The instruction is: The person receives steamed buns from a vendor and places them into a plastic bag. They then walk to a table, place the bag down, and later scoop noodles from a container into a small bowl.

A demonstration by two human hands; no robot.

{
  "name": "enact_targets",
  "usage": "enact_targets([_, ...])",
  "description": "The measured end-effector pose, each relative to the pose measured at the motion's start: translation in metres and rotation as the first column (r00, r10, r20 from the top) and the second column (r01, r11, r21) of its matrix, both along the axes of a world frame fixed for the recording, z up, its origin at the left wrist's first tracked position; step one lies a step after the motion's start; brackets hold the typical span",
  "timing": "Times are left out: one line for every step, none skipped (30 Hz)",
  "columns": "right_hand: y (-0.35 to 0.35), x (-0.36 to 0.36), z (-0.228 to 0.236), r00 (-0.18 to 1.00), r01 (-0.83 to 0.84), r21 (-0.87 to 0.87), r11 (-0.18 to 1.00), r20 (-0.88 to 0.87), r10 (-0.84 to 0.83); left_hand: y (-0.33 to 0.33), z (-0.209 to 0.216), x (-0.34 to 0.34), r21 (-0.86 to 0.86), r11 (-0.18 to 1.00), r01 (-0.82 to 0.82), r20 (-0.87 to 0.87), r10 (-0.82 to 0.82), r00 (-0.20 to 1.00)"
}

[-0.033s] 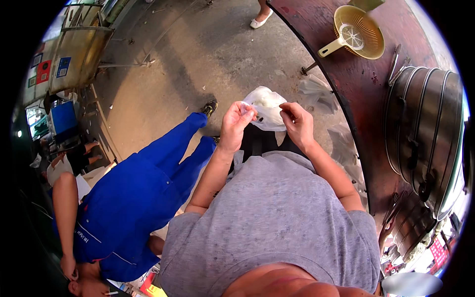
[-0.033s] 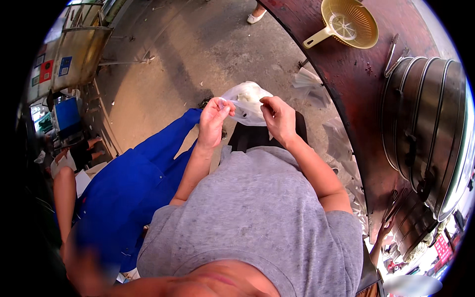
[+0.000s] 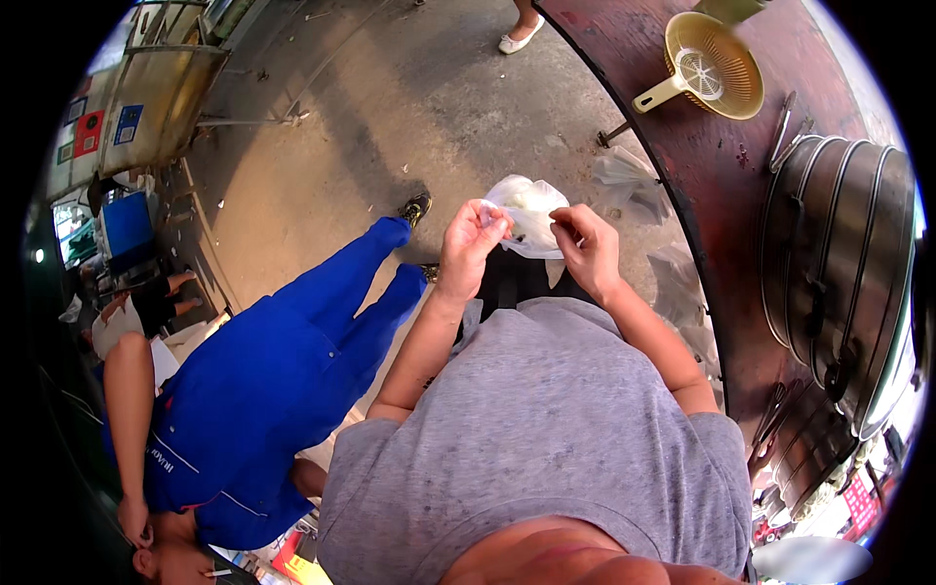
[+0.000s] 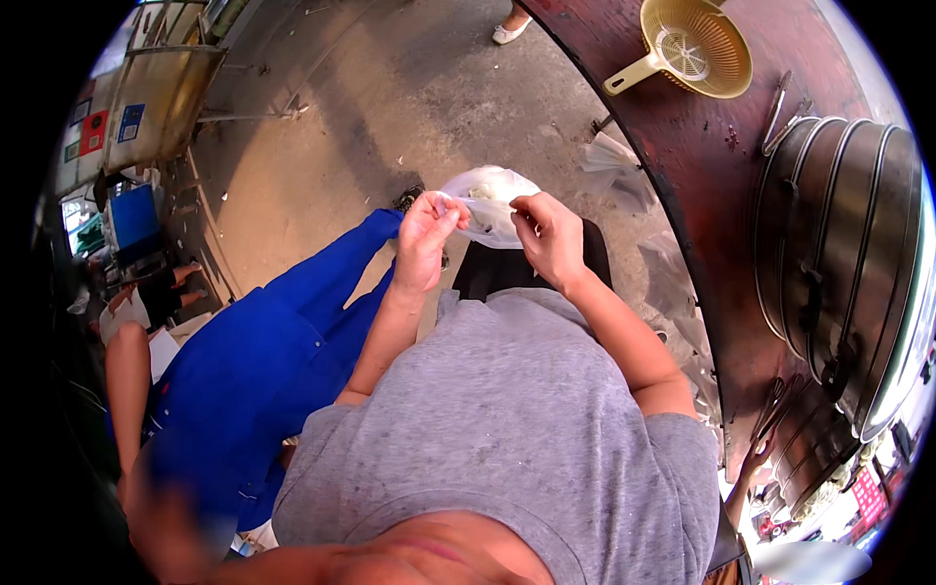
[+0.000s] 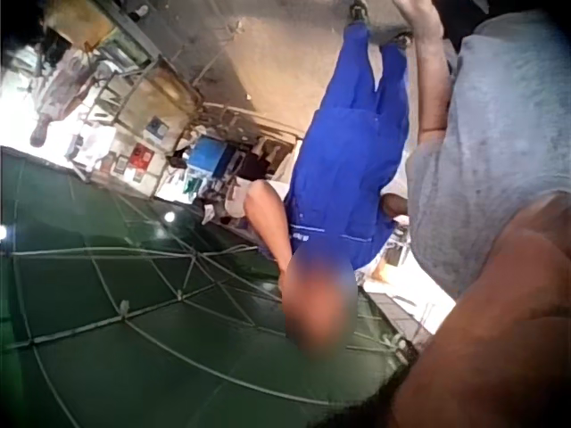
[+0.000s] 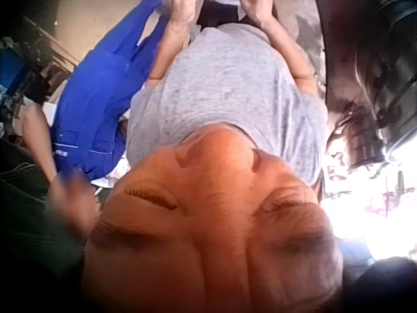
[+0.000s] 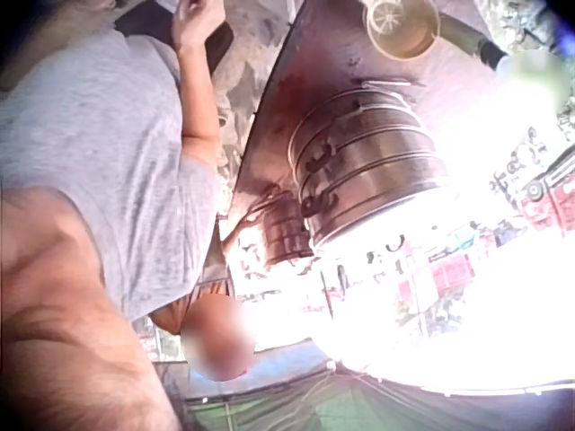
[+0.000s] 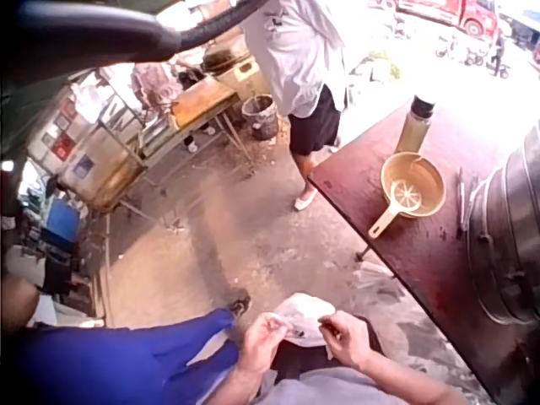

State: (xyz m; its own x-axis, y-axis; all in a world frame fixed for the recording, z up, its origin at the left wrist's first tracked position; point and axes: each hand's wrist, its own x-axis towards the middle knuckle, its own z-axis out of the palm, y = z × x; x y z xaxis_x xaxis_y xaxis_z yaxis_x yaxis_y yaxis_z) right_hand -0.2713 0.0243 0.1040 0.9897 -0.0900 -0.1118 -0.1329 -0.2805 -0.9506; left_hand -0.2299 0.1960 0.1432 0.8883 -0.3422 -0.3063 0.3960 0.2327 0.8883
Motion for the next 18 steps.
enact_targets([0.007,-0.005,0.006,0.994,-0.107,-0.005,0.994,0.019,0.108,-0.001,0.002,-0.007,-0.024,1.0,-0.015,-0.008,0.015,1.0])
enact_targets([0.01,-0.008,0.015,0.975,-0.219,-0.022,0.975,0.043,0.22,-0.001,-0.005,-0.016,-0.071,0.997,-0.023,-0.025,0.021,0.999])
enact_targets([0.02,-0.007,0.025,0.97,-0.239,0.017,0.971,0.04,0.239,-0.004,-0.003,-0.023,-0.072,0.997,-0.028,-0.044,0.024,0.999])
enact_targets([0.03,-0.007,0.034,0.965,-0.26,0.057,0.964,0.037,0.259,-0.005,0.0,-0.03,-0.073,0.997,-0.033,-0.062,0.029,0.998])
enact_targets([0.035,-0.008,0.026,0.94,-0.338,0.048,0.94,-0.036,0.339,-0.003,0.0,-0.035,-0.03,0.997,-0.073,-0.021,0.072,0.997])
enact_targets([0.042,-0.007,0.021,0.917,-0.349,0.19,0.918,-0.131,0.376,0.003,0.002,-0.036,-0.05,0.993,-0.106,-0.037,0.104,0.994])
enact_targets([0.047,-0.002,0.017,0.903,-0.36,0.207,0.91,-0.169,0.396,0.012,0.005,-0.036,-0.013,0.993,-0.121,-0.037,0.121,0.992])
enact_targets([0.053,0.002,0.017,0.882,-0.375,0.224,0.9,-0.214,0.421,0.021,0.006,-0.038,0.024,0.989,-0.144,-0.046,0.145,0.988])
enact_targets([0.058,0.007,0.017,0.875,-0.425,0.115,0.898,-0.202,0.44,0.034,0.007,-0.04,0.063,0.985,-0.16,-0.046,0.163,0.986])
enact_targets([0.063,0.011,0.02,0.868,-0.467,0.003,0.884,-0.187,0.459,0.047,0.008,-0.041,0.102,0.979,-0.176,-0.045,0.181,0.982])
enact_targets([0.07,0.016,0.026,0.89,-0.445,-0.003,0.896,-0.115,0.441,0.058,0.006,-0.043,0.139,0.97,-0.201,-0.039,0.208,0.977])
enact_targets([0.078,0.019,0.021,0.899,-0.425,0.048,0.904,-0.099,0.428,0.068,0.002,-0.047,0.085,0.96,-0.268,-0.062,0.273,0.96])
enact_targets([0.081,0.023,0.019,0.898,-0.437,0.047,0.898,-0.038,0.439,0.08,0.002,-0.05,0.208,0.941,-0.266,0.06,0.259,0.964])
enact_targets([0.087,0.026,0.028,0.89,-0.456,0.052,0.889,0.014,0.455,0.091,0.005,-0.058,0.335,0.9,-0.279,0.161,0.237,0.958])
enact_targets([0.092,0.03,0.033,0.873,-0.483,0.069,0.873,-0.036,0.486,0.098,0.009,-0.069,0.286,0.891,-0.354,0.111,0.336,0.935])
enact_targets([0.1,0.035,0.04,0.848,-0.518,0.093,0.85,-0.078,0.525,0.107,0.011,-0.076,0.298,0.848,-0.438,0.211,0.389,0.897])
enact_targets([0.101,0.029,0.05,0.822,-0.548,0.118,0.828,-0.105,0.559,0.111,0.012,-0.087,0.299,0.846,-0.441,0.152,0.414,0.898])
enact_targets([0.109,0.03,0.059,0.773,-0.609,0.172,0.774,-0.092,0.628,0.121,0.017,-0.095,0.331,0.813,-0.48,0.128,0.465,0.876])
